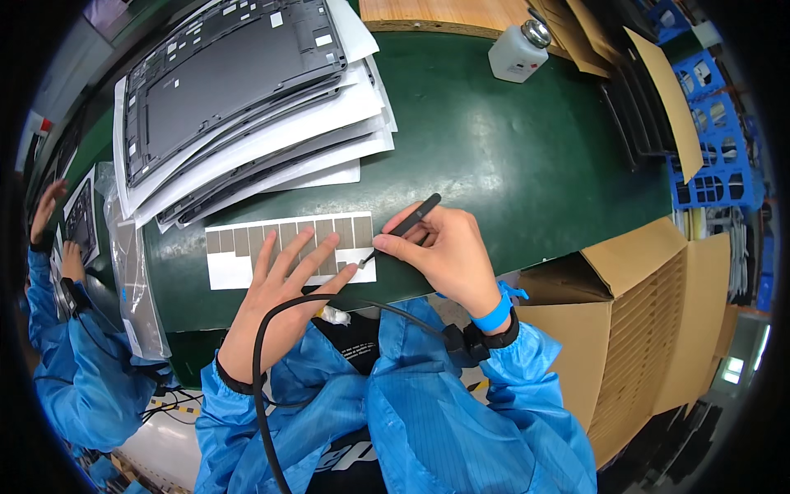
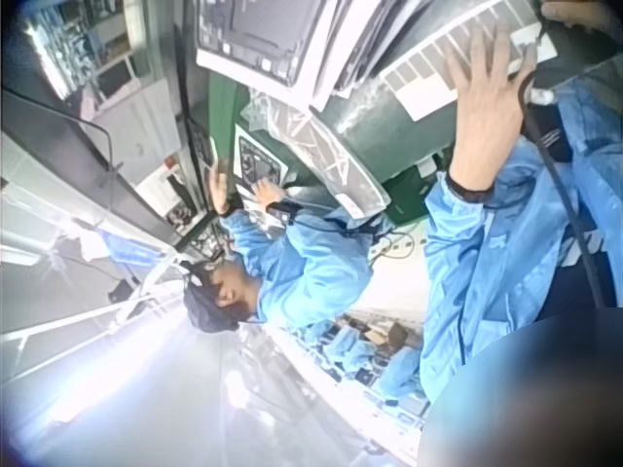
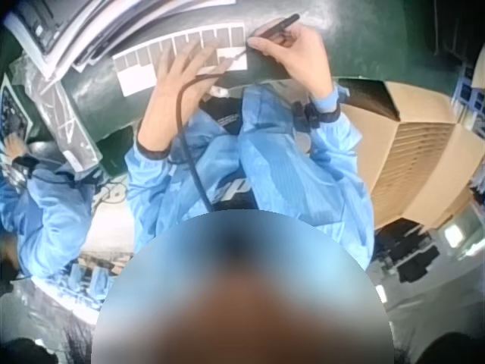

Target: Applying adhesive strips and small components to electronic housing panels.

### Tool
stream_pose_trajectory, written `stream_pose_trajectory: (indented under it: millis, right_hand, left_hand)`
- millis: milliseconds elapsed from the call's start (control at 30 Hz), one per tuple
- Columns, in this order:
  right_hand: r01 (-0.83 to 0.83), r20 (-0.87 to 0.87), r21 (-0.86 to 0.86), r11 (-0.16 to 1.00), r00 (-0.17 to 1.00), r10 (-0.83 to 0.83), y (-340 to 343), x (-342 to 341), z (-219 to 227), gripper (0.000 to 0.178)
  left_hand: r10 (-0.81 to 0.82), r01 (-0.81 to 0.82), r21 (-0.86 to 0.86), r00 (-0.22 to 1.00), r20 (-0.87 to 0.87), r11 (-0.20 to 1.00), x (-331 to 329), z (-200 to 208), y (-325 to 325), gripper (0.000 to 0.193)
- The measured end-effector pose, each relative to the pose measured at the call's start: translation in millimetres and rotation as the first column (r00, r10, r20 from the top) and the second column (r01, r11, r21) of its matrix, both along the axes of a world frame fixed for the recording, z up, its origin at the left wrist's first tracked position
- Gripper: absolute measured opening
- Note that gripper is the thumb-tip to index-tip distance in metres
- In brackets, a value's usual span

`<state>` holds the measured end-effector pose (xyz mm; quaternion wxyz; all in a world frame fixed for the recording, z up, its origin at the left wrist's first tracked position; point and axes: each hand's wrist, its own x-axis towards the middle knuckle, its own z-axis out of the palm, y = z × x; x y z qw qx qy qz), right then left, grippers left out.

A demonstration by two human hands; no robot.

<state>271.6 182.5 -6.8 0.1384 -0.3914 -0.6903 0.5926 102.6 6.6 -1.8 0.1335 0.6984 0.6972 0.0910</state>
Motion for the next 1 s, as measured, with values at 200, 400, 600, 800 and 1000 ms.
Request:
stream_pose_trajectory:
  millis: [200, 400, 600, 800, 1000]
  right_hand:
    - [-0.020, -0.007, -0.074, 0.997, 1.000, 0.019, 8, 0, 0, 0.017]
    - [0.082, -0.294, -0.128, 0.988, 0.949, -0.117, 25, -4, 34, 0.014]
    - [0.336, -0.577, 0.167, 0.927, 0.796, -0.184, 97, -83, 103, 0.019]
    - [0.359, -0.655, 0.234, 0.903, 0.745, -0.127, 170, -192, 91, 0.026]
    - [0.348, -0.623, 0.204, 0.915, 0.767, -0.153, 165, -207, 62, 0.023]
  left_hand:
    - [0.013, -0.013, 0.003, 0.998, 0.053, 1.000, 1, 4, 6, 0.059]
    - [-0.013, 0.018, 0.072, 0.997, -0.071, 0.997, -9, 17, 3, 0.059]
    - [-0.036, 0.046, 0.115, 0.995, -0.093, 0.992, -55, 100, -3, 0.037]
    - [-0.068, 0.093, 0.456, 0.995, -0.071, 0.885, -141, 177, 74, 0.021]
    - [-0.096, 0.132, 0.348, 0.988, -0.120, 0.928, -197, 125, 165, 0.040]
